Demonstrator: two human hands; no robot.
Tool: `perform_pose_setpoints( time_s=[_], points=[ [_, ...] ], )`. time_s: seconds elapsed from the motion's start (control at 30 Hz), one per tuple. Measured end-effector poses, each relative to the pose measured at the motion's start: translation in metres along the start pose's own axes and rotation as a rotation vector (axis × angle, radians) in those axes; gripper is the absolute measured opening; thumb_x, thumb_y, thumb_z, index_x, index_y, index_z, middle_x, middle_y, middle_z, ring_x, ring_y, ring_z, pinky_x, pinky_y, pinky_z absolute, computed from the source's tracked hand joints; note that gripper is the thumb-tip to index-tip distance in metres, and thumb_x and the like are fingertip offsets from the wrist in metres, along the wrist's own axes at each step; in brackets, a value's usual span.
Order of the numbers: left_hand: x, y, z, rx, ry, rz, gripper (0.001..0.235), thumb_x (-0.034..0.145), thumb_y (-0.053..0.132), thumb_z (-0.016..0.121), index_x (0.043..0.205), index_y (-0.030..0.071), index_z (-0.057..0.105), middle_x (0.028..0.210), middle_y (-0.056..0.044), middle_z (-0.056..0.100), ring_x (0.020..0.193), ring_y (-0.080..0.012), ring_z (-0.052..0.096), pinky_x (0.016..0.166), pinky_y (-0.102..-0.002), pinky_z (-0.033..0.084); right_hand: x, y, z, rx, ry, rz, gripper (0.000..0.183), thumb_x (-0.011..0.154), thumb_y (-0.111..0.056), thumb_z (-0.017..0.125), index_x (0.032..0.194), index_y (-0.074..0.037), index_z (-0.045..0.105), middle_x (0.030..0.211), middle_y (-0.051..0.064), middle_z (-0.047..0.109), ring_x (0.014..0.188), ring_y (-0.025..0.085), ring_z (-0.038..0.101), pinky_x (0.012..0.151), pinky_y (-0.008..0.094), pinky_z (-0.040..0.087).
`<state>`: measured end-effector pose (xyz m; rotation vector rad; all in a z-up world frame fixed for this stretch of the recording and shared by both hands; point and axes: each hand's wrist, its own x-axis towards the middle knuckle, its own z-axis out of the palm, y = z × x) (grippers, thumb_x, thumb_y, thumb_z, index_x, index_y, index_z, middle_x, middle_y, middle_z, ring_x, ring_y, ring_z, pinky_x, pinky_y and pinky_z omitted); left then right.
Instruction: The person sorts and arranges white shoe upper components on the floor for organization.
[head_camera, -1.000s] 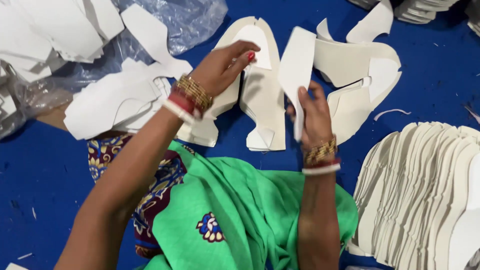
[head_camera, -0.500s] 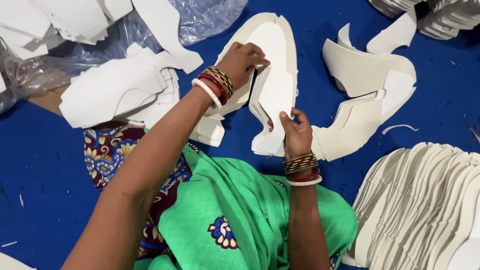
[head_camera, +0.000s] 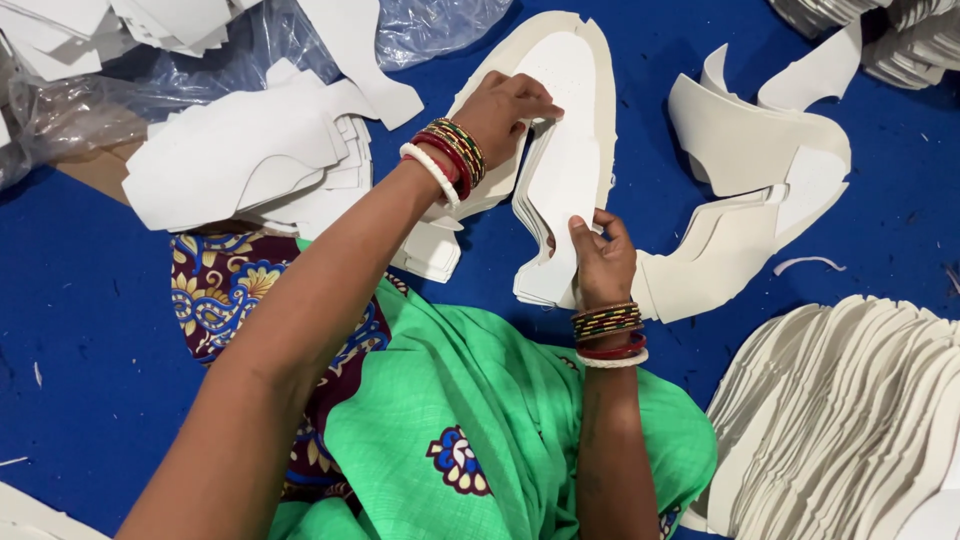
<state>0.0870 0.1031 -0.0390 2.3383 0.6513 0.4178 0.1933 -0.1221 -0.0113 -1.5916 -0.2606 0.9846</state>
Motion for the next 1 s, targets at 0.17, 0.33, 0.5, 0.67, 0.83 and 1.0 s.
perform_pose_setpoints(
  time_s=[0.17, 0.33, 0.5, 0.67, 0.83, 1.0],
  points=[
    [0.0, 0.002, 0.0, 0.024, -0.01, -0.02, 0.057, 0.083, -0.012, 0.064, 0.126, 0.024, 0.074, 0.132, 0.0, 0.062, 0.119, -0.0286, 0.051, 0.106, -0.037, 0.049, -0.004, -0.009, 0.005, -0.065, 0.021, 0.025, 0.033, 0.096, -0.01, 0.069, 0.121, 0.003, 0.054, 0.091, 0.023, 0.077, 0.075, 0.021, 0.074, 0.068, 0.034, 0.06],
    [-0.001, 0.004, 0.0, 0.036, -0.012, -0.024, 0.062, 0.079, -0.016, 0.062, 0.122, 0.026, 0.076, 0.133, -0.001, 0.061, 0.122, -0.0288, 0.05, 0.107, -0.038, 0.047, -0.002, -0.008, 0.003, -0.14, 0.017, -0.001, 0.033, 0.097, -0.011, 0.069, 0.123, 0.003, 0.054, 0.093, 0.023, 0.078, 0.079, 0.018, 0.075, 0.074, 0.03, 0.059],
    [-0.002, 0.003, 0.001, 0.027, -0.006, -0.02, 0.064, 0.078, -0.017, 0.061, 0.122, 0.027, 0.077, 0.134, -0.001, 0.061, 0.123, -0.0294, 0.049, 0.108, -0.039, 0.046, -0.002, -0.007, 0.005, -0.143, 0.041, -0.005, 0.034, 0.095, -0.013, 0.07, 0.122, 0.002, 0.054, 0.091, 0.02, 0.078, 0.077, 0.016, 0.073, 0.07, 0.029, 0.058],
    [-0.002, 0.0, 0.004, 0.031, 0.008, -0.004, 0.063, 0.078, -0.015, 0.062, 0.122, 0.027, 0.077, 0.134, -0.001, 0.061, 0.122, -0.0292, 0.049, 0.108, -0.039, 0.046, -0.003, -0.006, 0.006, -0.206, 0.074, -0.044, 0.033, 0.095, -0.013, 0.071, 0.12, 0.001, 0.058, 0.092, 0.017, 0.08, 0.076, 0.011, 0.071, 0.068, 0.025, 0.055],
    [-0.002, -0.001, 0.006, 0.029, 0.022, 0.013, 0.058, 0.08, -0.012, 0.066, 0.121, 0.028, 0.078, 0.134, 0.0, 0.061, 0.122, -0.0291, 0.049, 0.108, -0.039, 0.046, -0.006, -0.014, 0.012, -0.341, 0.111, -0.008, 0.033, 0.092, -0.015, 0.072, 0.118, -0.001, 0.059, 0.087, 0.013, 0.079, 0.067, 0.008, 0.068, 0.06, 0.024, 0.051],
    [-0.001, -0.001, 0.005, 0.033, 0.011, 0.01, 0.051, 0.079, 0.0, 0.077, 0.122, 0.028, 0.077, 0.135, 0.0, 0.06, 0.122, -0.0295, 0.049, 0.109, -0.041, 0.045, -0.004, -0.013, 0.012, -0.37, 0.089, -0.044, 0.032, 0.093, -0.014, 0.072, 0.118, 0.0, 0.058, 0.085, 0.013, 0.079, 0.067, 0.008, 0.068, 0.062, 0.024, 0.051]
  ],
)
